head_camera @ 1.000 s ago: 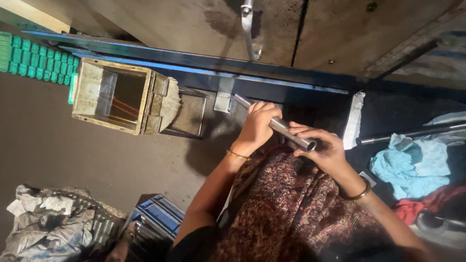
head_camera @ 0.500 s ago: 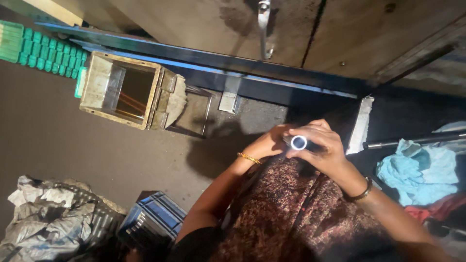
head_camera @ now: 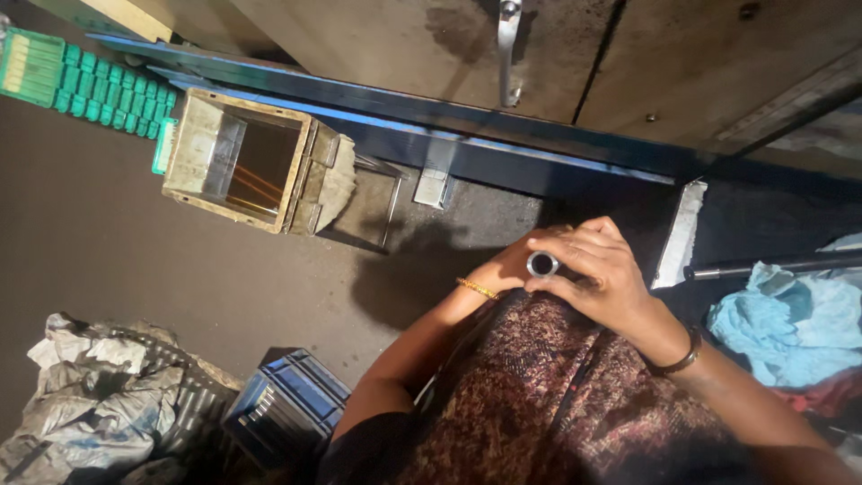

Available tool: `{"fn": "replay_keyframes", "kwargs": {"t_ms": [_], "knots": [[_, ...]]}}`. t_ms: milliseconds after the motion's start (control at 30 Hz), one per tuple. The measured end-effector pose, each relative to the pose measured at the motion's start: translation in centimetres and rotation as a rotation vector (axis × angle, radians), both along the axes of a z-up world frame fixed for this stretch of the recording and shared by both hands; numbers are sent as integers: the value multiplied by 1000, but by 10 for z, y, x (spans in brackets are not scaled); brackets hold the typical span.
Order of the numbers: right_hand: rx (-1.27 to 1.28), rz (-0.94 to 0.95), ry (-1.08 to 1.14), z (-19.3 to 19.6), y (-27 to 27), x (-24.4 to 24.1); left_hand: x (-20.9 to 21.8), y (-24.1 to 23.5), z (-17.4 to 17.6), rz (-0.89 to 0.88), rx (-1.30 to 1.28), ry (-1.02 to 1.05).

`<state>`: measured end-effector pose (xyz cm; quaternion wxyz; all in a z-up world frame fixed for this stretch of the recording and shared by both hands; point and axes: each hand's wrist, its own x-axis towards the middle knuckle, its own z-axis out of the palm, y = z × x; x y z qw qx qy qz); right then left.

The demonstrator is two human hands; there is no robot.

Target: The person opens a machine door, removes a metal rod, wipes it with a cloth, and places it into a container. The person repeats this process with multiple metal rods, wiping each one before placing it in the container.

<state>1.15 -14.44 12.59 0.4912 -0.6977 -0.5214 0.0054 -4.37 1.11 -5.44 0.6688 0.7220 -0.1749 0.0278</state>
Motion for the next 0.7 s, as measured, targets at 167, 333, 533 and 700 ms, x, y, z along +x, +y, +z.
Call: {"fn": "replay_keyframes", "kwargs": {"t_ms": [167,333,533,700], "knots": [[-30,-101,21,0,-5,6,-5,-17,-11,24,-1000,352],[376,-94,453,-14,-28,5,-18,-3,14,241,-969,699],[740,-11,1018,-86,-86,33,0,8,24,434,-1752,519],[116,-269,1097,-174,-110,48,12,10,27,481,-1388,233]]}}
